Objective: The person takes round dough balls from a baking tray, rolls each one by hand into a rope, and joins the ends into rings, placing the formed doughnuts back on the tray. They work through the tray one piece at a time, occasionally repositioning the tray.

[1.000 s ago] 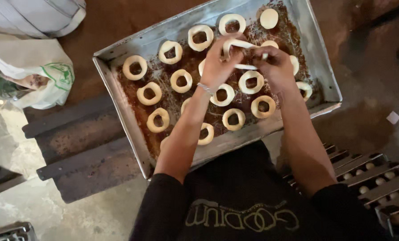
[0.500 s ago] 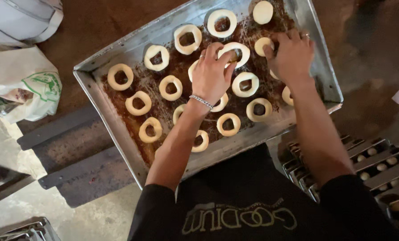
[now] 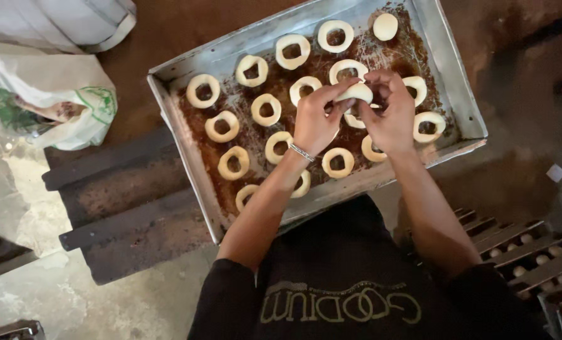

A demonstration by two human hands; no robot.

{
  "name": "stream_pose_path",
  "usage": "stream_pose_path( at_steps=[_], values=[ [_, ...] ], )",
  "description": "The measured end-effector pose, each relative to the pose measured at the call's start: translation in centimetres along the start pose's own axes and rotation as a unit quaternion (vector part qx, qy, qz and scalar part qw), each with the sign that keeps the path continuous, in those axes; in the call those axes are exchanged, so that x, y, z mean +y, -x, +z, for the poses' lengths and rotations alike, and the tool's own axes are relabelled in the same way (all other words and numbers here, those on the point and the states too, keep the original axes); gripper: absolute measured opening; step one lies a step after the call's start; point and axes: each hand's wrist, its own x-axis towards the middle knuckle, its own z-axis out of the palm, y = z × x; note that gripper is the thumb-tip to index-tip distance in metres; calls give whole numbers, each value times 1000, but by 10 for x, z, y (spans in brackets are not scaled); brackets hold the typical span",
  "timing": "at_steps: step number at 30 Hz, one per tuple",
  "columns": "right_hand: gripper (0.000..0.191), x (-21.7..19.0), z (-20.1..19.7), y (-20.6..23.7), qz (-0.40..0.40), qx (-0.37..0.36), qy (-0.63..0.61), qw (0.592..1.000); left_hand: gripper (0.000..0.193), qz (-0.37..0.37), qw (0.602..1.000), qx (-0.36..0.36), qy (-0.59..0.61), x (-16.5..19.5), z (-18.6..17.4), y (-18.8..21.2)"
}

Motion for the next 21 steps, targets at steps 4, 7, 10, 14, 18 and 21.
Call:
stream_pose_path(
  at_steps=[4, 7, 10, 14, 18, 21],
  values=[
    [54, -14, 14, 6, -73, 6, -10, 997, 48, 182, 977, 56, 99, 23, -7, 31],
    [52, -16, 12, 12, -65, -44, -137, 987, 61, 208, 974, 33, 85, 25, -19, 39],
    [50, -17, 4, 23, -3, -130, -241, 962, 57, 136, 982, 111, 66, 14, -34, 34],
    [53, -14, -1, 25, 26, -154, -628, 762, 51, 144, 982, 111, -47, 2, -39, 31],
    [47, -9, 0, 17, 77, -142, -310, 937, 51, 99, 973, 203, 48, -4, -39, 22],
    [59, -6, -1, 14, 47, -123, -389, 912, 57, 123, 982, 144, -12, -9, -37, 15]
  ],
)
